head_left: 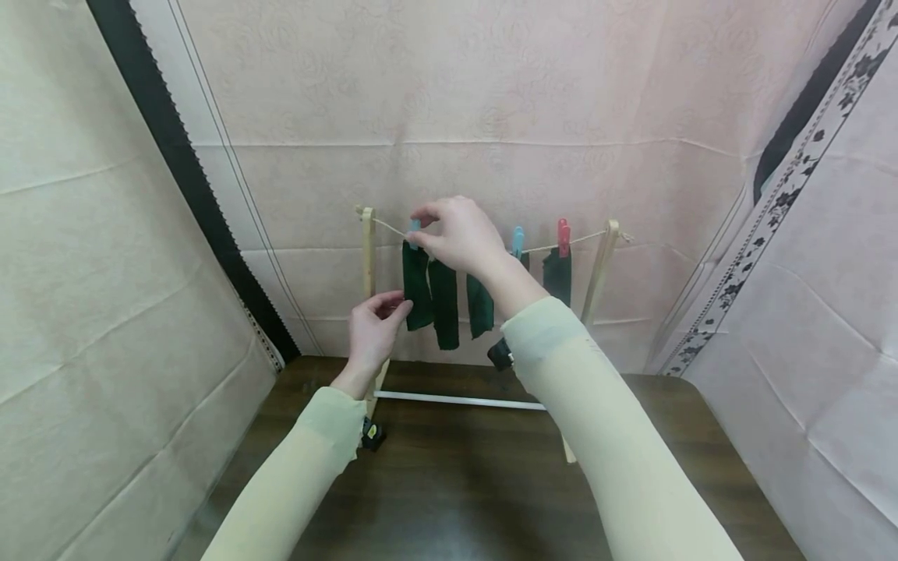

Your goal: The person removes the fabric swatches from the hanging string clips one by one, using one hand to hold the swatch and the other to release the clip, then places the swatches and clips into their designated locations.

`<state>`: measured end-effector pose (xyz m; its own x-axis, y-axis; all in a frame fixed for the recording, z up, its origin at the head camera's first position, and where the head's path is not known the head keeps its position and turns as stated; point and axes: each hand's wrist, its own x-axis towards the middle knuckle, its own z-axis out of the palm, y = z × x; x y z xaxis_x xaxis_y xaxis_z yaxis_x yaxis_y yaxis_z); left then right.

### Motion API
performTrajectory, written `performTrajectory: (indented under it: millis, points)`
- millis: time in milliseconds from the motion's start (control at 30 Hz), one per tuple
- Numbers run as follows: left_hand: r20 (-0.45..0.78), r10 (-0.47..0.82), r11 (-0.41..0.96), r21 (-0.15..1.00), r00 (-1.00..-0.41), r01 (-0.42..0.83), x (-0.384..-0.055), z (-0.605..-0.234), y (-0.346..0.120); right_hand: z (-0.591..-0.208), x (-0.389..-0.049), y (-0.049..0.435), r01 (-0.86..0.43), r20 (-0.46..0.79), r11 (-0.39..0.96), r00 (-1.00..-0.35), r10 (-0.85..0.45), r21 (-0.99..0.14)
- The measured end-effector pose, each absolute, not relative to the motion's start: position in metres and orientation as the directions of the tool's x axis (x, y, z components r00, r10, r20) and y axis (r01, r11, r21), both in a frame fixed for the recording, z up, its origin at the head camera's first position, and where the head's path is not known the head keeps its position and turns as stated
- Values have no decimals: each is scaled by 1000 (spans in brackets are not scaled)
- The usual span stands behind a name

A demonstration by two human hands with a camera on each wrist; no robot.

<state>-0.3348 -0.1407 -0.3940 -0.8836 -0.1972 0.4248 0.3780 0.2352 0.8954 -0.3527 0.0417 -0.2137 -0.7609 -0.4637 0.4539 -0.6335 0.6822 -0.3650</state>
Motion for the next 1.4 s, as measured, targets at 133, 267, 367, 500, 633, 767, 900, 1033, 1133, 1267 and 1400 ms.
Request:
performTrajectory:
  millis: [133,267,367,500,633,767,900,1033,1133,1267,1400]
  points:
    - [420,-209,228,899,-883,373,-335,-393,-139,-215,-351,42,-635,461,665,-762,-455,-394]
    - [407,-219,212,907,-887,364,-334,-392,-139,-215,-351,43,-637,466,653,-762,-450,-410]
    - [394,-225,204,913,-891,353,-334,-392,-140,-216,-352,43,-641,474,647,-758,-449,-412]
    - [389,-239,204,916,-890,346,-335,-392,-142,-216,-352,42,-645,477,643,-755,-450,-414]
    - [391,-248,202,916,-886,347,-335,-392,-142,-216,-352,42,-642,479,641,-757,-444,-420]
    - [392,-245,199,915,-887,350,-335,-392,-142,-217,-353,41,-647,493,633,-752,-437,-425]
    - [393,-244,200,915,-887,350,-334,-392,-142,-219,-354,41,-649,501,630,-749,-434,-425]
    - [388,-240,198,917,-890,346,-333,-393,-142,-220,-354,40,-656,514,630,-741,-432,-416]
    - [388,-239,201,916,-890,346,-333,-393,-143,-220,-353,40,-661,529,630,-733,-426,-408]
    - [396,-236,201,913,-887,354,-333,-392,-142,-219,-352,40,-657,542,638,-732,-413,-402]
    - [397,-235,197,913,-887,356,-332,-391,-142,-220,-351,40,-647,536,643,-741,-405,-408]
